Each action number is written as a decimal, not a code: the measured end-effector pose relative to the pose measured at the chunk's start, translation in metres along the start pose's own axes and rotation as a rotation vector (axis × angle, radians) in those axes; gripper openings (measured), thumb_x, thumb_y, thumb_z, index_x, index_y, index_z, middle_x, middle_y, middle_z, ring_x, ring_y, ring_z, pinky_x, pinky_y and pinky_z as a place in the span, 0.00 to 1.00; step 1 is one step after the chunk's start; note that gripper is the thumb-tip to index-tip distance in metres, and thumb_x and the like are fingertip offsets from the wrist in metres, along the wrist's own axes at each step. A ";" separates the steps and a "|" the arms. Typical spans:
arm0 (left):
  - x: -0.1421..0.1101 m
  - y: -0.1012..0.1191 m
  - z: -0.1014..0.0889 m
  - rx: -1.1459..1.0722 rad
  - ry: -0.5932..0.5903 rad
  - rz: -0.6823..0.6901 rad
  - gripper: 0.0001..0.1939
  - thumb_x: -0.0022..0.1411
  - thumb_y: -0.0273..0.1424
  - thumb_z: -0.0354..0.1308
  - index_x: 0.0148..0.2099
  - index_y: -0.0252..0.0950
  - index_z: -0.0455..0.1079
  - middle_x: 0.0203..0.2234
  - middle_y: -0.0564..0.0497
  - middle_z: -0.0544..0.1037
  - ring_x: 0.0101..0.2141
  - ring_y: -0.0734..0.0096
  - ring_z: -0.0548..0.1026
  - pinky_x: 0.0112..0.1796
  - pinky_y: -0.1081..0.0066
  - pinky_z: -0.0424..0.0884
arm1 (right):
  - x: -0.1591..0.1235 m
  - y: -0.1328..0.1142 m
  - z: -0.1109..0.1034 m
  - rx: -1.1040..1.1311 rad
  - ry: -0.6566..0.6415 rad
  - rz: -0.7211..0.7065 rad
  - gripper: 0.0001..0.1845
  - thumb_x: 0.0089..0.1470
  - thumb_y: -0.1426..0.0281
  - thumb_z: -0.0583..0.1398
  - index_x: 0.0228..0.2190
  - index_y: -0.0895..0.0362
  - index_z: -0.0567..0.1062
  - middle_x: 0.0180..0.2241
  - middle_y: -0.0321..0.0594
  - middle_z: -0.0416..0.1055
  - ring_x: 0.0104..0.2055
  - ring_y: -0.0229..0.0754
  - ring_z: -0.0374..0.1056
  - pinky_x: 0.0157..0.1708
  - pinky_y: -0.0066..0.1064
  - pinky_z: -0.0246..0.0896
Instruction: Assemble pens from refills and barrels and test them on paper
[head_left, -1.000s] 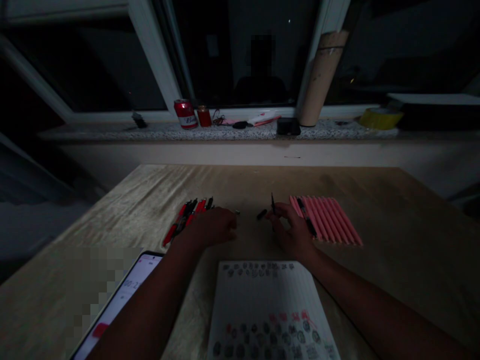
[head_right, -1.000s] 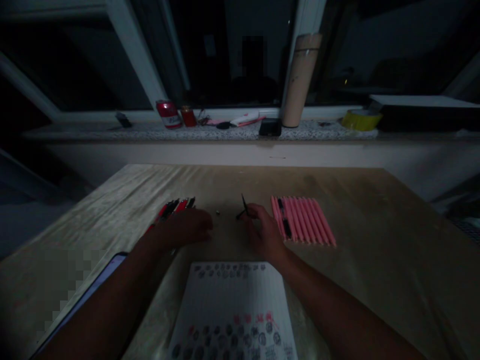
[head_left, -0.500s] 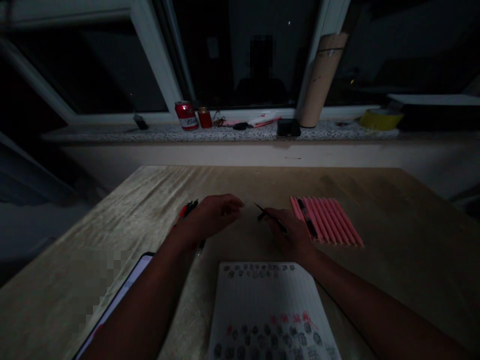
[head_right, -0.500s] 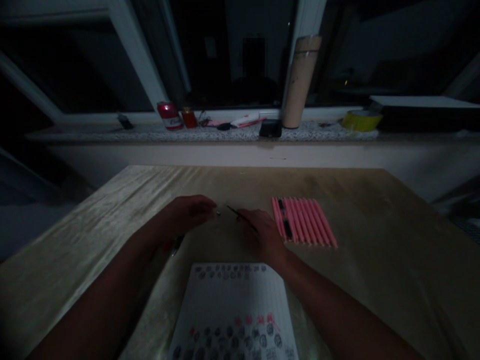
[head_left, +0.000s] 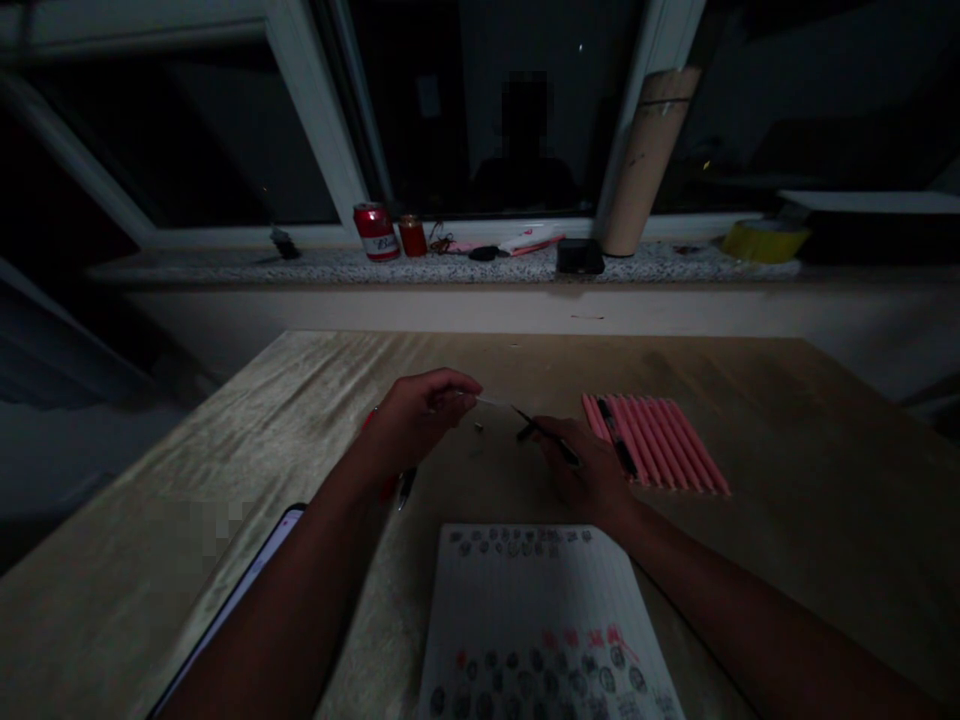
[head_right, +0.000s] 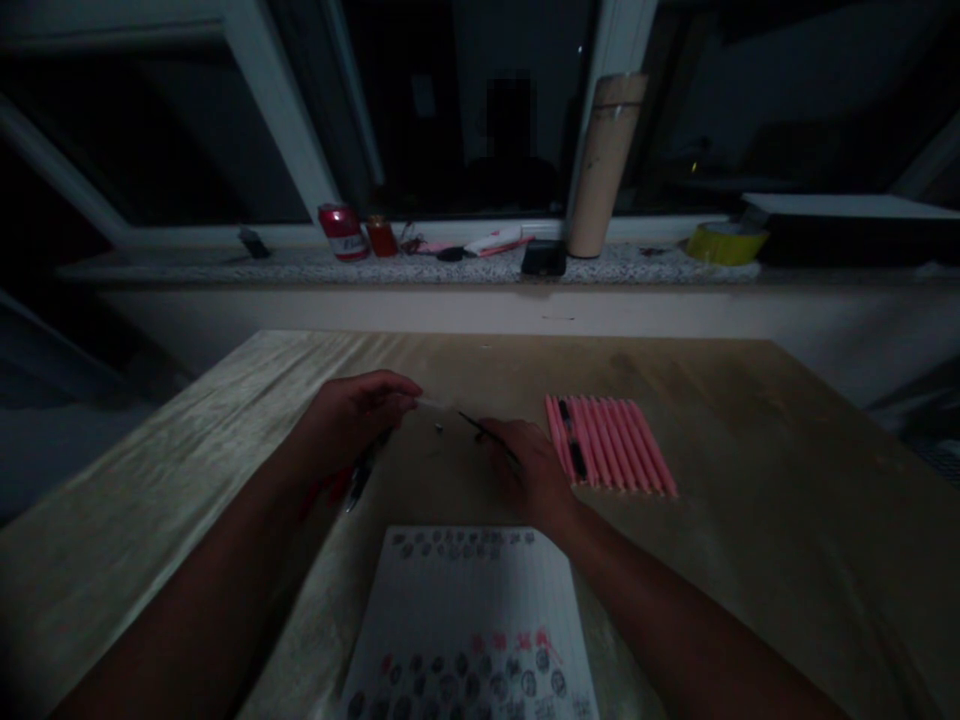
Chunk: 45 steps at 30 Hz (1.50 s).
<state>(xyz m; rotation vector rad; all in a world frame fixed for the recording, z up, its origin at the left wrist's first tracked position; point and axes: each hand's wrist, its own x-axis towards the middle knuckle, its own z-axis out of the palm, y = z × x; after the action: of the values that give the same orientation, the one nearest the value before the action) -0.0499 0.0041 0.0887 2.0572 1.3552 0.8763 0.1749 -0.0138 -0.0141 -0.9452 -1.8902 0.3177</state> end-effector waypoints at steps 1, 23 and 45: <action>0.000 0.000 0.000 0.017 -0.002 0.006 0.10 0.59 0.32 0.53 0.41 0.34 0.71 0.21 0.55 0.71 0.22 0.79 0.67 0.23 0.79 0.63 | 0.000 0.000 0.000 0.000 -0.005 0.001 0.16 0.58 0.72 0.52 0.48 0.52 0.68 0.40 0.43 0.73 0.41 0.44 0.69 0.40 0.39 0.65; -0.001 0.000 0.017 -0.048 -0.100 -0.003 0.10 0.53 0.32 0.60 0.38 0.33 0.72 0.25 0.52 0.77 0.27 0.76 0.73 0.28 0.77 0.68 | -0.002 0.000 0.001 -0.115 -0.092 -0.029 0.16 0.54 0.71 0.55 0.45 0.53 0.70 0.36 0.43 0.74 0.38 0.46 0.69 0.38 0.39 0.64; 0.000 -0.010 0.050 -0.338 -0.114 -0.114 0.11 0.50 0.36 0.63 0.36 0.35 0.76 0.21 0.52 0.76 0.23 0.76 0.70 0.25 0.77 0.65 | -0.005 0.001 0.002 -0.005 0.021 0.134 0.08 0.52 0.67 0.60 0.37 0.54 0.69 0.34 0.41 0.73 0.36 0.42 0.71 0.36 0.35 0.66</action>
<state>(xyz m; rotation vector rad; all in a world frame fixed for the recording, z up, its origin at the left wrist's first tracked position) -0.0174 0.0044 0.0489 1.7279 1.1619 0.8583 0.1747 -0.0166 -0.0192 -1.0764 -1.8134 0.3817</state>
